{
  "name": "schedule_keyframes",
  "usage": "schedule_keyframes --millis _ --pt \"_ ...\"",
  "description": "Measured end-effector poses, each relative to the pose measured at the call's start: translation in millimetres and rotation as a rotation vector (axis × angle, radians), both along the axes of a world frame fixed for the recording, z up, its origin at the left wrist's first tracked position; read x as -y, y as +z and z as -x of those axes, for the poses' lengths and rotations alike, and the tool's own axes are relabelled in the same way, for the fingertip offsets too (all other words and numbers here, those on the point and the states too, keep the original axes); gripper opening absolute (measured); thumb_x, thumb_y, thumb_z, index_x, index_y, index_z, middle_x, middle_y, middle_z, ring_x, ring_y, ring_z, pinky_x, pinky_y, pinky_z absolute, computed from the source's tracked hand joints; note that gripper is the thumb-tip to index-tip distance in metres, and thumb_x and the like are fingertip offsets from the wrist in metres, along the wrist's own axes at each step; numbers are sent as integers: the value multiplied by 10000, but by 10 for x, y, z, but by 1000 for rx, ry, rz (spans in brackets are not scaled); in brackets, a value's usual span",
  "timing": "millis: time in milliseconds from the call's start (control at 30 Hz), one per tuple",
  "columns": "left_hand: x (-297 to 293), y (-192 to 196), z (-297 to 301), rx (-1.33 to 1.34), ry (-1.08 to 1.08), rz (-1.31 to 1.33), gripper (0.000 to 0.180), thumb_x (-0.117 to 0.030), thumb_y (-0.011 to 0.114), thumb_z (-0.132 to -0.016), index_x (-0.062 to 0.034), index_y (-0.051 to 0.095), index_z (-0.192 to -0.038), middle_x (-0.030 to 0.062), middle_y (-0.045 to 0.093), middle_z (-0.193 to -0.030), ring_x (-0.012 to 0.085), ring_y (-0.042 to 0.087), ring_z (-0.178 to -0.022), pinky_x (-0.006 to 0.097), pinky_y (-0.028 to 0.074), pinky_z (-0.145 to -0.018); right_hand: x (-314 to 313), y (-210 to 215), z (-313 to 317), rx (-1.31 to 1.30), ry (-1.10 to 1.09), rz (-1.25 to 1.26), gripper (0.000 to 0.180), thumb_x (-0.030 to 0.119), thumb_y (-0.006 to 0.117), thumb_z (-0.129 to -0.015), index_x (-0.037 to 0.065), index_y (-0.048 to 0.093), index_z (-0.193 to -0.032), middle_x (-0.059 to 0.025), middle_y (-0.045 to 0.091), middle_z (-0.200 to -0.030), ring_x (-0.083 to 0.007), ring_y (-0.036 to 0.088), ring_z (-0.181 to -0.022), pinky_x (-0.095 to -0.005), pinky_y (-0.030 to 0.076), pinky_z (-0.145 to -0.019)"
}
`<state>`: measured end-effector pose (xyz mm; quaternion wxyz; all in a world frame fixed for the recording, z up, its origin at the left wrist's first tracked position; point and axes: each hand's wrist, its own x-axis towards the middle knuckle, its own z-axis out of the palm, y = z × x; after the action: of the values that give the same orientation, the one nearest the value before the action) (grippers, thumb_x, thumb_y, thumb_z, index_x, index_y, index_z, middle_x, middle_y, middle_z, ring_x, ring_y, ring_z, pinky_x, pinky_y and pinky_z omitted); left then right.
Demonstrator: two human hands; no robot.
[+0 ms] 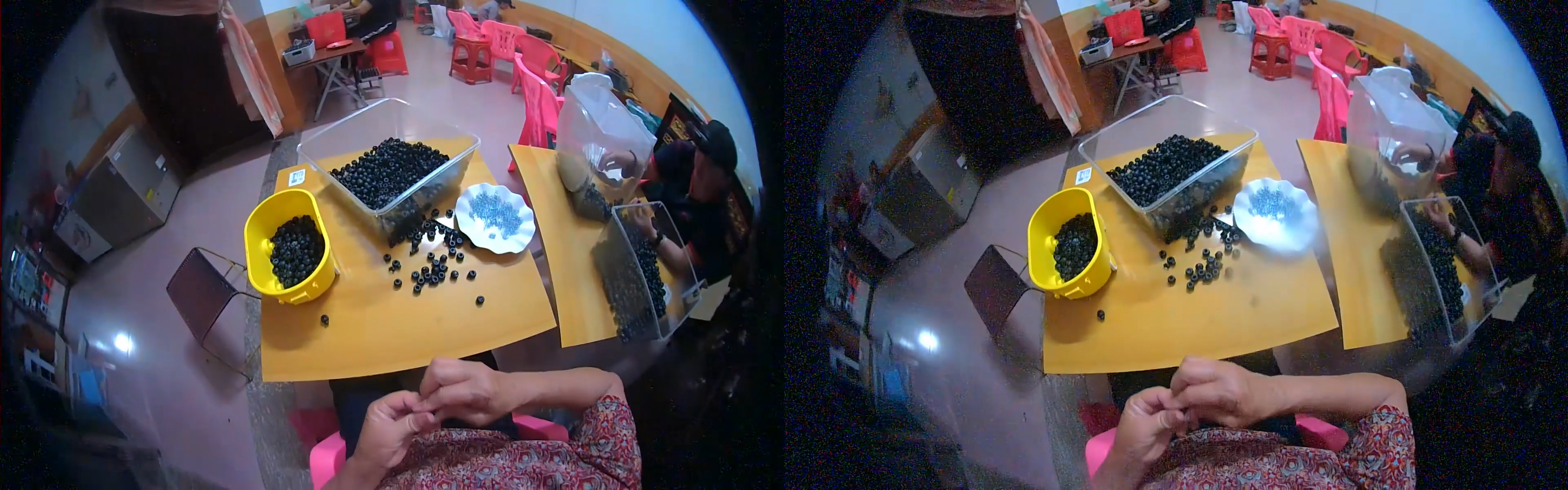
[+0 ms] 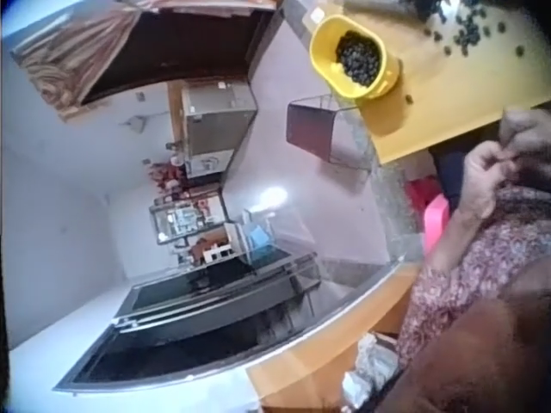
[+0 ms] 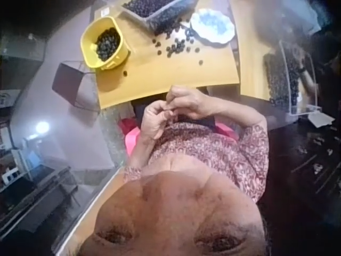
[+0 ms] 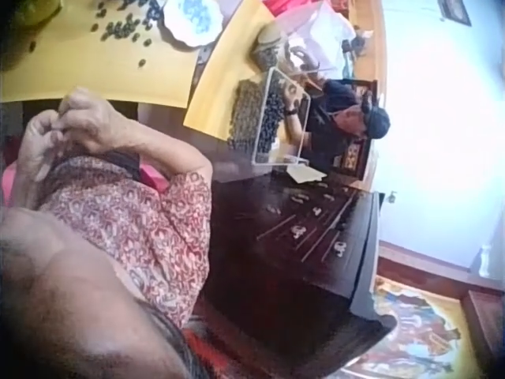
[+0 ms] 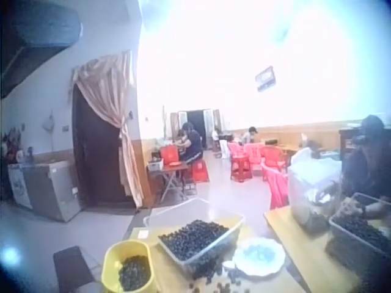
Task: Assembling small hardware components by hand at a workbench.
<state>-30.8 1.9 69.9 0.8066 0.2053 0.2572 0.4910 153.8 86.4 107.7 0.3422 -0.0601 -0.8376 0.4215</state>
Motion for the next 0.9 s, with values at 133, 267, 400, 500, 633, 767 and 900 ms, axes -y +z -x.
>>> schedule_keyframes --millis 133,267,400,500,633,767,900 --pt "-57 -51 -53 -11 92 8 163 -106 654 -861 24 605 -947 109 648 -812 173 623 -706 245 489 -622 -109 -46 -31 110 45 189 215 86 632 -866 8 614 -1066 -127 536 -988 -272 566 -873 -346 471 -745" --pt "-71 23 -142 -30 224 18 221 -132 655 -866 23 604 -1015 89 649 -846 146 607 -712 248 486 -653 -167 12 -34 109 -20 213 312 51 700 -814 12 645 -1119 -112 582 -1000 -230 592 -905 -293 474 -768" --pt "-107 41 -136 -42 364 -12 229 -51 661 -845 20 606 -1055 81 646 -897 147 589 -729 257 485 -691 -170 78 -33 74 -160 114 381 101 759 -749 10 642 -1099 -113 628 -946 -240 617 -880 -322 483 -774" --pt "-137 22 -95 -85 378 -41 295 -44 662 -842 43 593 -1115 72 627 -886 141 578 -765 261 480 -743 -91 -49 -29 66 -316 212 281 70 761 -734 -12 649 -979 -96 631 -856 -213 614 -805 -309 480 -733" --pt "-64 -23 -96 -123 403 -72 326 -74 668 -847 43 573 -1136 84 639 -898 154 592 -779 296 499 -755 22 -201 -17 44 -320 260 188 42 750 -742 -5 629 -879 -97 627 -814 -202 595 -750 -300 461 -669" --pt "30 -17 -119 -183 453 -80 289 -12 668 -830 38 608 -1108 70 642 -947 119 587 -804 239 485 -744 110 -244 22 12 -313 249 193 37 750 -740 -2 632 -887 -96 626 -814 -203 596 -740 -299 461 -660" --pt "87 -11 -138 -164 445 -117 304 -5 673 -821 38 607 -1115 67 640 -954 112 587 -801 237 486 -752 170 -264 56 -2 -332 139 185 34 745 -745 5 632 -888 -95 621 -801 -209 603 -720 -296 465 -644"
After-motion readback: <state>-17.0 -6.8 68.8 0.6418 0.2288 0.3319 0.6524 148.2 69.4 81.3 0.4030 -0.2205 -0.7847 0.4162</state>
